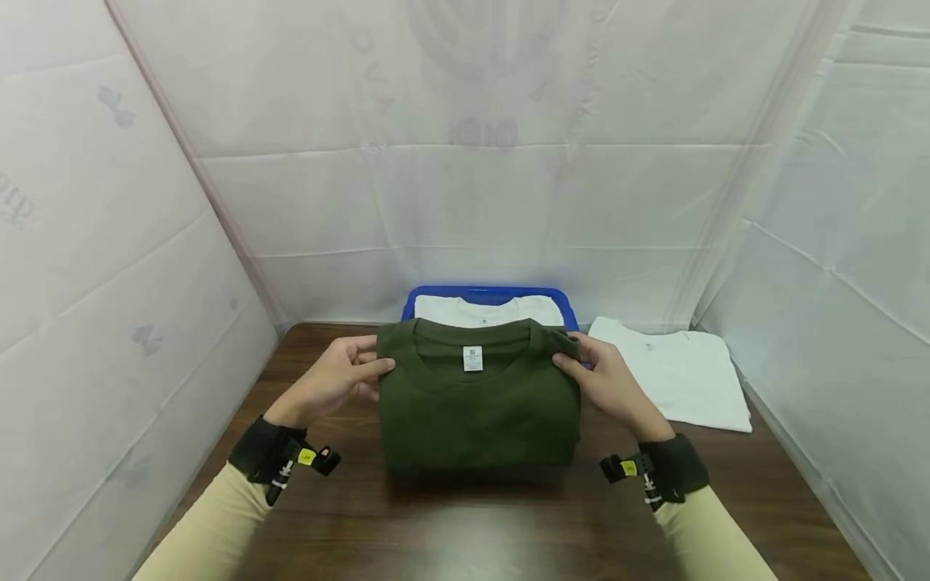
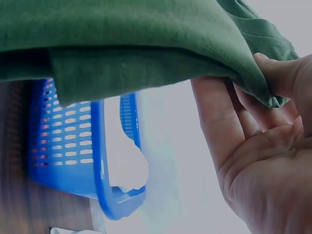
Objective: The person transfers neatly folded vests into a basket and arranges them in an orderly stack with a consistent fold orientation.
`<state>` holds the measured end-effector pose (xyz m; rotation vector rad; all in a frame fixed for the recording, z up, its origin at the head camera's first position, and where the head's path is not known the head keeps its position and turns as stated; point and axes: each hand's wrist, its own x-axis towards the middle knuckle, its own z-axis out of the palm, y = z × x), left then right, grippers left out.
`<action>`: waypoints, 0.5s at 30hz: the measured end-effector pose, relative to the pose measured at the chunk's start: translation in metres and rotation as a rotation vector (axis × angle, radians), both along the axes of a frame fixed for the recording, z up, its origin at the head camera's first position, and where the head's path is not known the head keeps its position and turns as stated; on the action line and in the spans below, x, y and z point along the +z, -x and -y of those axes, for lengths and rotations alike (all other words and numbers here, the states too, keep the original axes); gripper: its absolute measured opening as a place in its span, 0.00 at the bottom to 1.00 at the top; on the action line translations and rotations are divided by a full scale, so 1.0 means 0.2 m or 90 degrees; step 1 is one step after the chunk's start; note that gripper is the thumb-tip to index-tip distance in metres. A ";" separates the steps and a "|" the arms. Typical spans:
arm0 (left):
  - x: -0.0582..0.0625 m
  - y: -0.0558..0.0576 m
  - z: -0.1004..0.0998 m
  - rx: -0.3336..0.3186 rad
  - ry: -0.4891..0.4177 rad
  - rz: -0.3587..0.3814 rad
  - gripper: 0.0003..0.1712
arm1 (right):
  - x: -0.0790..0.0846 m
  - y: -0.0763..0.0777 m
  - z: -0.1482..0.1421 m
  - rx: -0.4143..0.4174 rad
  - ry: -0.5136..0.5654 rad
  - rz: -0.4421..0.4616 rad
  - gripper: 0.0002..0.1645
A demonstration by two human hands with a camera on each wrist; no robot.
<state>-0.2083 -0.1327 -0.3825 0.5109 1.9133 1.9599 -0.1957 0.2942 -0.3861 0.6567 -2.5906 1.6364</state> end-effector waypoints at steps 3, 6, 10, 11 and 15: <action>0.01 0.02 -0.01 0.011 0.005 -0.014 0.33 | 0.02 0.03 0.00 -0.020 -0.018 -0.004 0.25; 0.03 0.04 -0.02 0.025 0.013 -0.029 0.33 | 0.04 0.06 0.00 -0.023 -0.017 0.001 0.27; 0.05 0.08 -0.03 0.041 0.013 -0.042 0.32 | 0.08 0.09 0.01 -0.026 -0.015 -0.007 0.26; 0.05 0.09 -0.04 0.045 0.015 -0.049 0.32 | 0.09 0.09 0.01 -0.029 -0.016 -0.010 0.25; 0.07 0.12 -0.06 0.066 0.021 -0.063 0.31 | 0.12 0.12 0.00 -0.035 -0.013 -0.004 0.22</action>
